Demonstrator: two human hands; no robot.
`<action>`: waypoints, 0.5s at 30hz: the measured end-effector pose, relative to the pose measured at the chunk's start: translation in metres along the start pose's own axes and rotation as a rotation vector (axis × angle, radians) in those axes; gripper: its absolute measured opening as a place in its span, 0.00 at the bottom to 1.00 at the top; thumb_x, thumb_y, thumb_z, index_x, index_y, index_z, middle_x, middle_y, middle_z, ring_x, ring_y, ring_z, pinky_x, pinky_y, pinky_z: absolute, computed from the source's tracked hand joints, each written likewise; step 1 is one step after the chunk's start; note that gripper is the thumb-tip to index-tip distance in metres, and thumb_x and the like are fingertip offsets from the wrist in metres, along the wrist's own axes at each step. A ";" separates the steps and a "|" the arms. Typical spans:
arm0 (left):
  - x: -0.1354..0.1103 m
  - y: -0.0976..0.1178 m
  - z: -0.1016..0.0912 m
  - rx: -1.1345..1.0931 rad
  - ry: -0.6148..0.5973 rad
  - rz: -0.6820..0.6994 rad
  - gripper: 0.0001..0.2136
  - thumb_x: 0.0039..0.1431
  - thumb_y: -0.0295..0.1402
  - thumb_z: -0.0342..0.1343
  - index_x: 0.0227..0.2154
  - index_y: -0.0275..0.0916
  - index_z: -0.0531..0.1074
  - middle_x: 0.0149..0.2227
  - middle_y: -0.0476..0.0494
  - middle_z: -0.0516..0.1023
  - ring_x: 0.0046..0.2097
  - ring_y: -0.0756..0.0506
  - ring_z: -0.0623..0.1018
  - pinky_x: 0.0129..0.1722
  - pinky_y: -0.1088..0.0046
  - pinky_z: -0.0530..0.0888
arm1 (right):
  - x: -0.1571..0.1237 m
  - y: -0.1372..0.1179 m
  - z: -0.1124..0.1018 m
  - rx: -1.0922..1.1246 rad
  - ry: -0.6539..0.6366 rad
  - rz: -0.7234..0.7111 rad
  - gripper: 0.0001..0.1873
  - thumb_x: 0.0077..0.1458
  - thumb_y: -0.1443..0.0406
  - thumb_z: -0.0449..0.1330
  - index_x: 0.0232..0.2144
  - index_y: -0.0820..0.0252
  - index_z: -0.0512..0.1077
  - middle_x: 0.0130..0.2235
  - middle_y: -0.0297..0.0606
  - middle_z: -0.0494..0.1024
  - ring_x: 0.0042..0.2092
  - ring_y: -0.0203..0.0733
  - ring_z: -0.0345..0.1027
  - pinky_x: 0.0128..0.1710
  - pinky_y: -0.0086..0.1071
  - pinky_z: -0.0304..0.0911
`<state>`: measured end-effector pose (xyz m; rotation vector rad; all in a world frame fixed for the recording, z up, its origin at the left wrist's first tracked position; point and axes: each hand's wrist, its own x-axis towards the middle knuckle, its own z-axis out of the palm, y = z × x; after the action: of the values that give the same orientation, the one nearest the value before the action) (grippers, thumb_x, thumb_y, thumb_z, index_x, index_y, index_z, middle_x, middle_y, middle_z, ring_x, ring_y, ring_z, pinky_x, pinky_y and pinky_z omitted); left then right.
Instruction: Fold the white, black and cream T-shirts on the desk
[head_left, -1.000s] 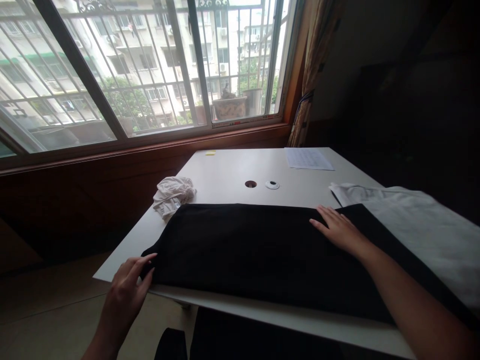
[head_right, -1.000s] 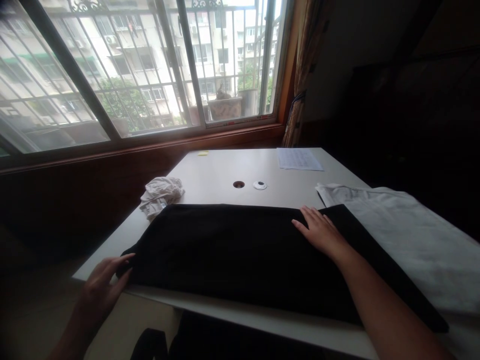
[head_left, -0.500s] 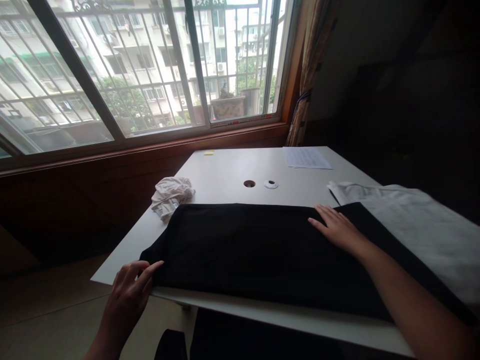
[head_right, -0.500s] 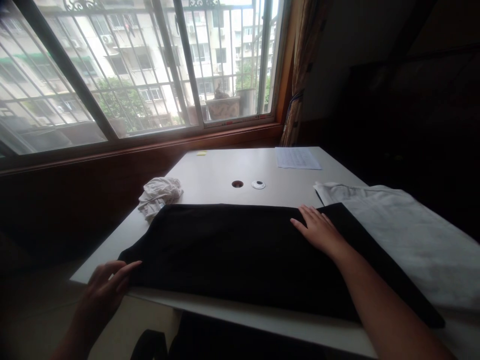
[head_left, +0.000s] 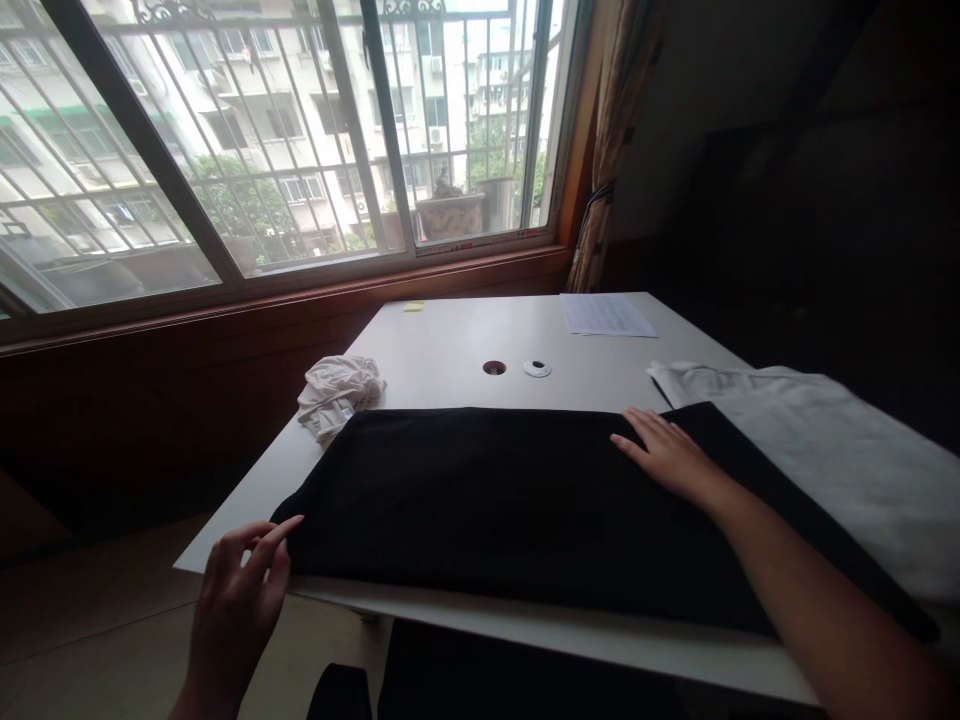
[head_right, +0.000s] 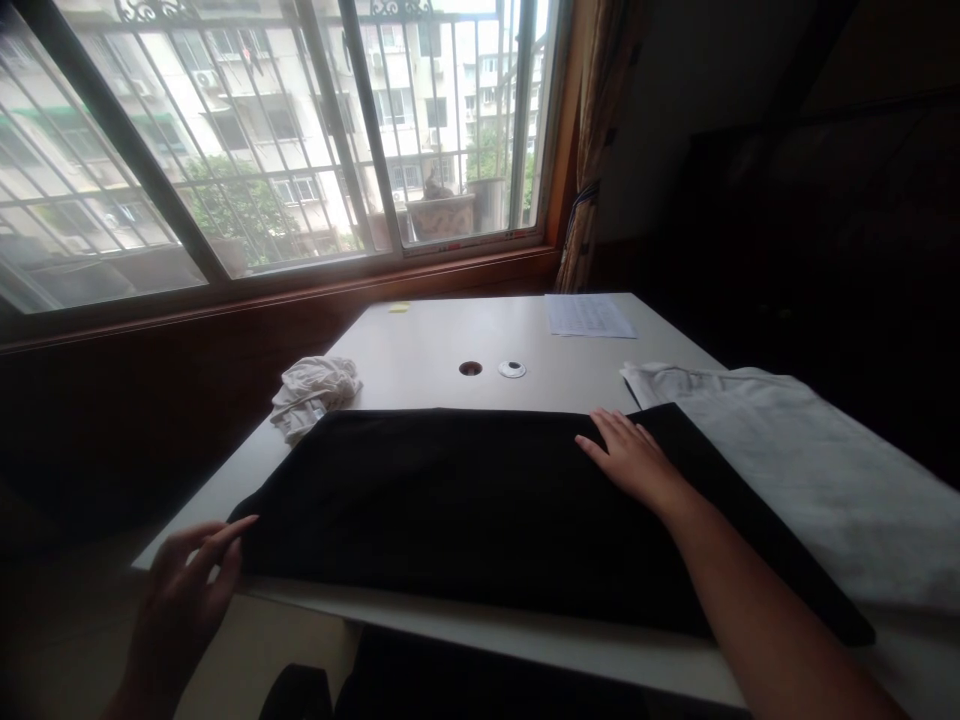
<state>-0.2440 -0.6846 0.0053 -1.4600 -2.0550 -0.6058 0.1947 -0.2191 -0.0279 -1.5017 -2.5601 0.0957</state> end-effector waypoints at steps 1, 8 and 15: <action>0.001 -0.001 -0.001 0.010 0.006 -0.028 0.15 0.68 0.31 0.51 0.56 0.49 0.71 0.48 0.39 0.68 0.44 0.40 0.74 0.46 0.56 0.76 | 0.000 0.000 0.000 0.000 0.006 -0.003 0.40 0.65 0.44 0.40 0.69 0.60 0.58 0.72 0.42 0.57 0.72 0.55 0.47 0.71 0.51 0.47; 0.013 -0.005 -0.001 0.068 0.021 -0.099 0.11 0.68 0.37 0.50 0.49 0.47 0.74 0.53 0.38 0.69 0.45 0.38 0.74 0.50 0.49 0.74 | -0.002 0.001 0.002 0.004 0.026 -0.026 0.40 0.66 0.43 0.39 0.69 0.60 0.58 0.72 0.42 0.57 0.72 0.54 0.47 0.70 0.52 0.47; 0.049 0.011 0.016 -0.093 -0.136 0.119 0.17 0.69 0.37 0.51 0.57 0.48 0.71 0.60 0.41 0.71 0.63 0.34 0.69 0.61 0.48 0.70 | -0.002 0.001 0.000 -0.002 0.010 -0.017 0.40 0.66 0.43 0.39 0.69 0.59 0.57 0.72 0.41 0.56 0.72 0.54 0.46 0.71 0.51 0.46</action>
<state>-0.2495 -0.6362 0.0262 -1.7069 -2.0473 -0.5749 0.1965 -0.2206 -0.0281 -1.4763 -2.5654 0.0828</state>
